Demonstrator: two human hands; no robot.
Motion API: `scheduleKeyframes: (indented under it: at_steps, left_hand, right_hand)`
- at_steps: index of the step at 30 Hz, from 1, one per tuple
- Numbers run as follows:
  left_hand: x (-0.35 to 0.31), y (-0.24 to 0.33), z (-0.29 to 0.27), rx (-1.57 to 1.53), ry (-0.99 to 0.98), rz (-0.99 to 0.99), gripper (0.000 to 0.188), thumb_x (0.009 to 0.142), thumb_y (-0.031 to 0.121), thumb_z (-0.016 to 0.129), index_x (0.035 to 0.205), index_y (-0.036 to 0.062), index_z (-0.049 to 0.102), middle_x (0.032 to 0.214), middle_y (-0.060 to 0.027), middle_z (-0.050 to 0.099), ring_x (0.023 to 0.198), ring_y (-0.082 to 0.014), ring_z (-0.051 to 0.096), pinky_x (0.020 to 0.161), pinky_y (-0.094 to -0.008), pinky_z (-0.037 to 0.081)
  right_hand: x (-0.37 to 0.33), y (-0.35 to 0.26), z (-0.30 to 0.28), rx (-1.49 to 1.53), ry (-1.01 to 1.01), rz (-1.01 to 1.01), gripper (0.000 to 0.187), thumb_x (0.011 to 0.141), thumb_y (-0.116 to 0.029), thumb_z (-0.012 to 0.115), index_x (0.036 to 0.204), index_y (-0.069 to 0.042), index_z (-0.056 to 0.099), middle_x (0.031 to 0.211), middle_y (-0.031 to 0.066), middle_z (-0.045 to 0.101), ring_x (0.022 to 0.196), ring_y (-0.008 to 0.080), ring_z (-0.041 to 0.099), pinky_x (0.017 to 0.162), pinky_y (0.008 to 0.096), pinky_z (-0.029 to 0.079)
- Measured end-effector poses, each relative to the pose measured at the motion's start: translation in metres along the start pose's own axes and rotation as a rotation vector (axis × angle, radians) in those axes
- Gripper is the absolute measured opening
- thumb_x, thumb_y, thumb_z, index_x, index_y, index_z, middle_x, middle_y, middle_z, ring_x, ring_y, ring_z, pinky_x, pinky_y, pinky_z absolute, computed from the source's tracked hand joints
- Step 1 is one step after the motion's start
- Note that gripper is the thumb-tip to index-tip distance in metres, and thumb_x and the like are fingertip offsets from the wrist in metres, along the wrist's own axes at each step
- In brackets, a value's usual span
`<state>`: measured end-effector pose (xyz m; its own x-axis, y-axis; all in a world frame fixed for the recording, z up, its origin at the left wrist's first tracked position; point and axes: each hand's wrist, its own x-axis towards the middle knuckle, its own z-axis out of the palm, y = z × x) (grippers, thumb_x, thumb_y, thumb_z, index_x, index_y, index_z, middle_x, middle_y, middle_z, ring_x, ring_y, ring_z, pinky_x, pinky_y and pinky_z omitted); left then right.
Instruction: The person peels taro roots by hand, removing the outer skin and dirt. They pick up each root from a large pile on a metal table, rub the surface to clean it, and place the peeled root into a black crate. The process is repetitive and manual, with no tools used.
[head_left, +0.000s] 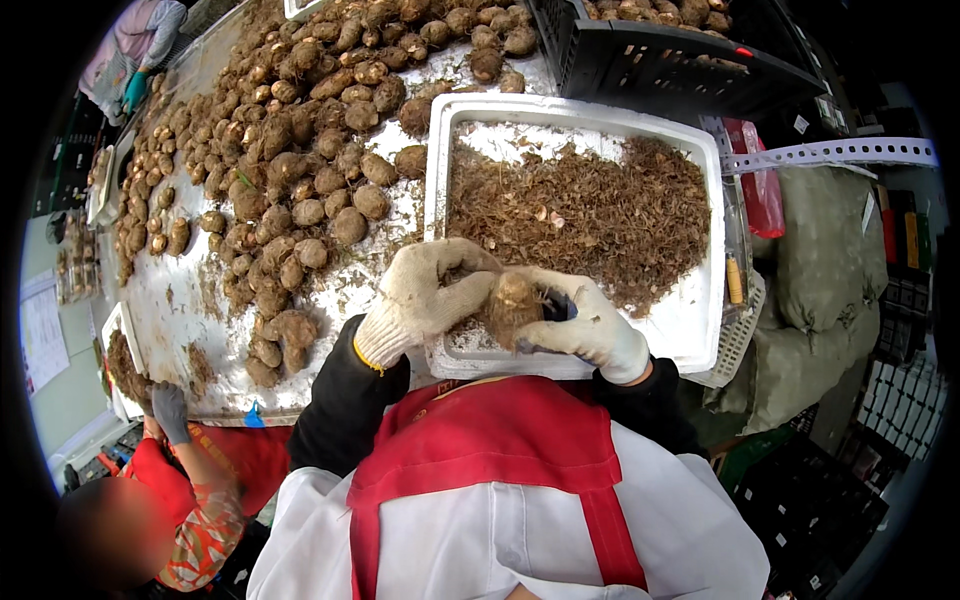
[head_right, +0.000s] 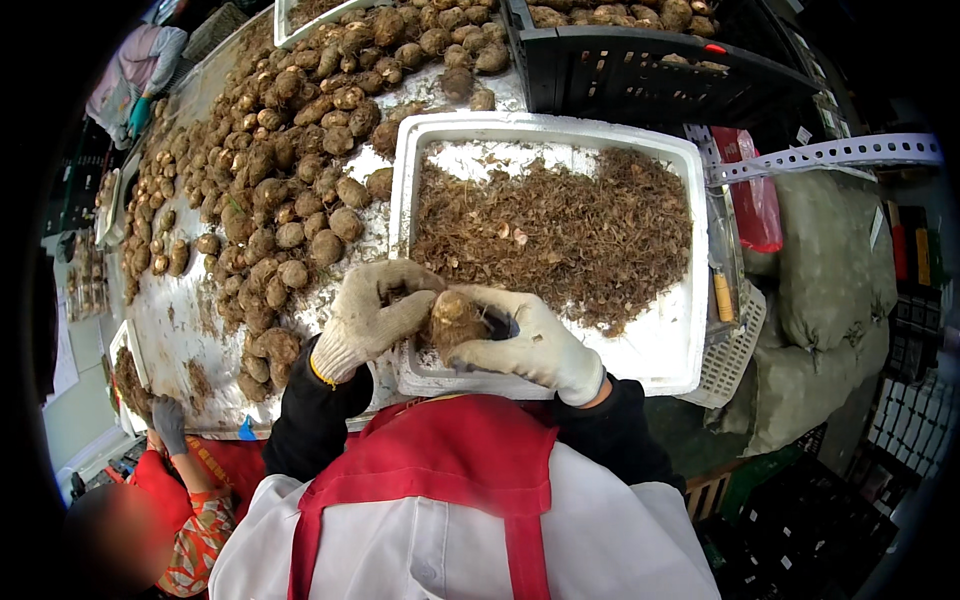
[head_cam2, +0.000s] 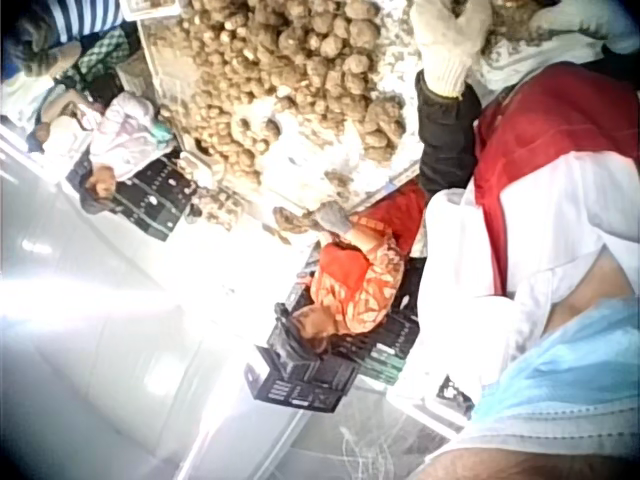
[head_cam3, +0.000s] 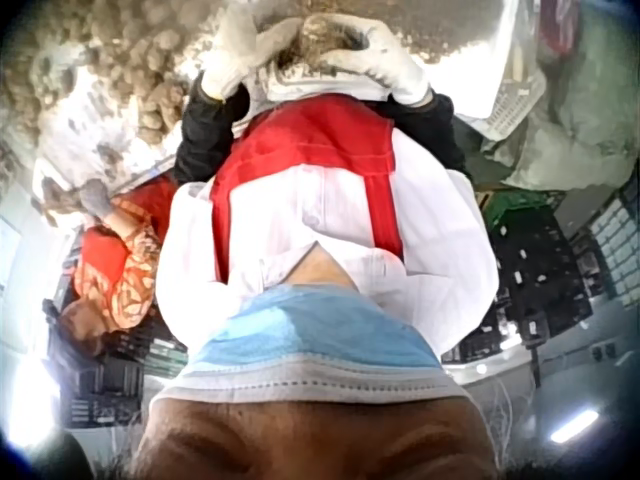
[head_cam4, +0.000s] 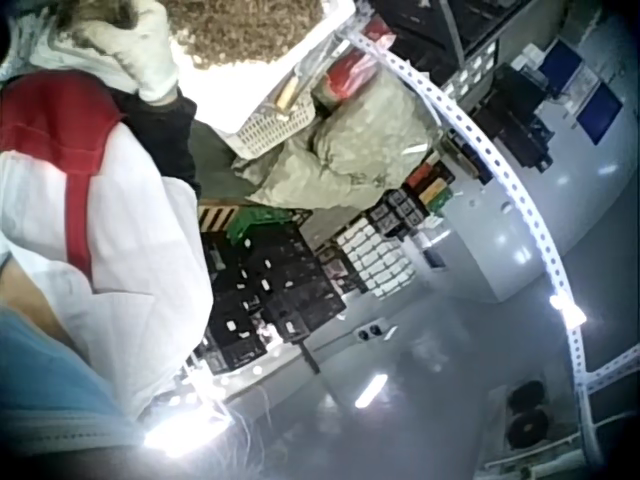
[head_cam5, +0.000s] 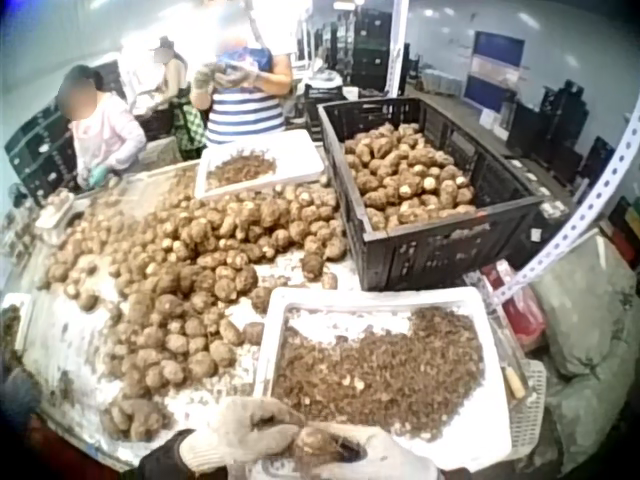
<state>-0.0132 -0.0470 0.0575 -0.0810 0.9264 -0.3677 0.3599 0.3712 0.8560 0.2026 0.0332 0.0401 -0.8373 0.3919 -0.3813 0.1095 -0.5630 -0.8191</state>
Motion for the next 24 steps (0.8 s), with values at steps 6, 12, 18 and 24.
scheduleKeyframes:
  at_steps: [6,12,18,24]
  left_hand:
    - [-0.002,-0.005,0.006,-0.153,0.119,-0.079,0.022,0.092,0.015,0.067,0.104,-0.0029,0.071,0.082,-0.0052,0.071,0.071,-0.0117,0.064,0.065,-0.0250,0.052]
    - [-0.011,0.008,0.002,0.070,0.048,0.111,0.018,0.093,0.014,0.063,0.102,-0.0006,0.066,0.084,-0.0090,0.069,0.076,-0.0181,0.066,0.067,-0.0334,0.053]
    - [0.002,-0.018,0.009,0.053,0.031,0.002,0.019,0.095,0.017,0.062,0.102,-0.0002,0.067,0.078,-0.0097,0.067,0.073,-0.0178,0.064,0.066,-0.0348,0.053]
    - [0.000,-0.044,0.011,-0.620,0.107,-0.149,0.039,0.106,0.035,0.053,0.118,-0.0002,0.064,0.097,-0.0058,0.070,0.076,-0.0095,0.062,0.067,-0.0224,0.053]
  right_hand:
    - [-0.002,0.001,-0.009,0.255,-0.091,0.095,0.055,0.088,-0.009,0.075,0.138,0.005,0.055,0.107,0.0095,0.072,0.093,0.0152,0.068,0.083,0.0296,0.056]
    - [0.003,0.005,-0.007,0.287,-0.073,0.092,0.061,0.090,-0.011,0.075,0.143,0.005,0.050,0.105,0.0087,0.071,0.091,0.0153,0.068,0.081,0.0301,0.057]
    - [0.003,0.009,-0.003,0.195,-0.034,0.078,0.065,0.091,-0.010,0.074,0.148,0.003,0.046,0.109,0.0077,0.071,0.091,0.0134,0.067,0.082,0.0280,0.055]
    - [0.000,0.000,0.008,0.141,0.092,0.037,0.061,0.092,-0.011,0.073,0.147,-0.001,0.049,0.118,0.0083,0.069,0.099,0.0138,0.065,0.088,0.0282,0.053]
